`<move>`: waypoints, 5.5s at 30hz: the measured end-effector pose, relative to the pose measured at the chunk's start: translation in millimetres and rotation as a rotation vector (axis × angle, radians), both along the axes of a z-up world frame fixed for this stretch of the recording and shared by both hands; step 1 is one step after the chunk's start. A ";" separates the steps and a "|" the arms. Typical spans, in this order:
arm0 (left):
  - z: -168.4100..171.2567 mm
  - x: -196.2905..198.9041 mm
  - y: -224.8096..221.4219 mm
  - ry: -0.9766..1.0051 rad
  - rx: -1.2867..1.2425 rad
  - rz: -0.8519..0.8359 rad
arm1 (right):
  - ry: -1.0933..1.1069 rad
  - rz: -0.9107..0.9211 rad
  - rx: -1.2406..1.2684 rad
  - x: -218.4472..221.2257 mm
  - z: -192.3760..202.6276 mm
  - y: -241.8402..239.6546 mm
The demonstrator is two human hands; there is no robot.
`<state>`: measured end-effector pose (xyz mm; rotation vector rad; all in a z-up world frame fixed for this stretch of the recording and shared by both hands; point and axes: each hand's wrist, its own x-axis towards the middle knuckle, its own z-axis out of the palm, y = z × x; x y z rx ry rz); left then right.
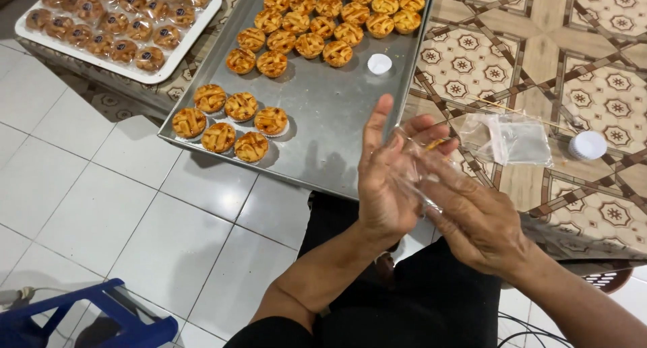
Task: The person places small pastries into individual clear plastic bags and seals them by hand.
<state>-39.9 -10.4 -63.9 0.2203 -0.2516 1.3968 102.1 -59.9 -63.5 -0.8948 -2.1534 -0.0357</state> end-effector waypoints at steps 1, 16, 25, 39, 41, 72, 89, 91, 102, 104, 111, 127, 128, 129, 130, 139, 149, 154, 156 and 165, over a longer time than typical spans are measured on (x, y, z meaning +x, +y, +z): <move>-0.2 0.2 -1.4 -0.009 -0.011 -0.023 | -0.040 -0.014 -0.021 -3.9 5.1 0.6; -6.1 -9.9 3.3 0.119 -0.039 0.053 | -0.099 0.061 -0.077 -18.6 8.5 13.7; -8.3 -15.0 2.0 0.343 0.002 0.079 | -0.055 0.042 -0.265 -25.6 4.6 30.1; -27.5 -23.1 21.8 0.465 -0.369 0.365 | -0.046 0.015 -0.316 -81.0 29.9 39.8; -30.2 -32.1 25.2 0.445 -0.419 0.374 | 0.004 0.015 -0.326 -89.2 20.8 41.2; -125.6 -219.1 52.9 0.417 -0.717 0.524 | -0.061 0.136 -1.004 -215.5 -138.2 295.8; -130.8 -213.6 53.8 0.414 -0.706 0.528 | -0.186 0.129 -0.930 -208.8 -145.2 289.4; -127.5 -214.7 52.8 0.412 -0.704 0.528 | -0.115 0.089 -0.980 -206.8 -141.4 289.5; -134.1 -211.6 50.5 0.411 -0.702 0.481 | 0.459 0.132 -1.087 -202.6 -176.6 290.7; -132.3 -209.6 49.4 0.414 -0.704 0.467 | 0.629 0.161 -1.177 -200.0 -174.5 288.1; -112.6 -192.2 42.5 0.585 -0.683 0.394 | 0.876 0.246 -1.300 -168.6 -109.8 229.3; -104.2 -78.7 21.1 0.669 -0.445 0.117 | 0.774 0.105 -1.092 -68.4 -52.1 95.8; -101.9 -74.6 18.8 0.672 -0.440 0.109 | 0.780 0.099 -1.086 -61.5 -50.5 92.5; -99.9 -70.8 16.3 0.633 -0.422 0.054 | 0.755 0.086 -1.090 -54.9 -49.2 89.0; -97.9 -67.2 13.9 0.594 -0.405 -0.001 | 0.729 0.074 -1.093 -48.5 -47.9 85.6; -73.9 -39.7 7.8 0.645 -0.314 -0.065 | 1.242 0.119 -1.076 -21.0 -39.8 55.2; -27.6 -38.6 15.1 0.596 -0.310 -0.079 | 1.232 0.394 -0.791 31.9 -37.0 23.0; -9.5 -29.2 19.4 0.450 -0.282 0.020 | 0.786 0.157 -0.217 38.9 -40.3 -17.2; -1.0 -22.5 19.3 0.463 -0.284 0.037 | 0.668 0.007 -0.134 42.2 -39.7 -38.9; 23.1 -10.3 3.9 0.405 -0.162 -0.004 | -0.119 0.070 0.053 39.2 15.2 -62.8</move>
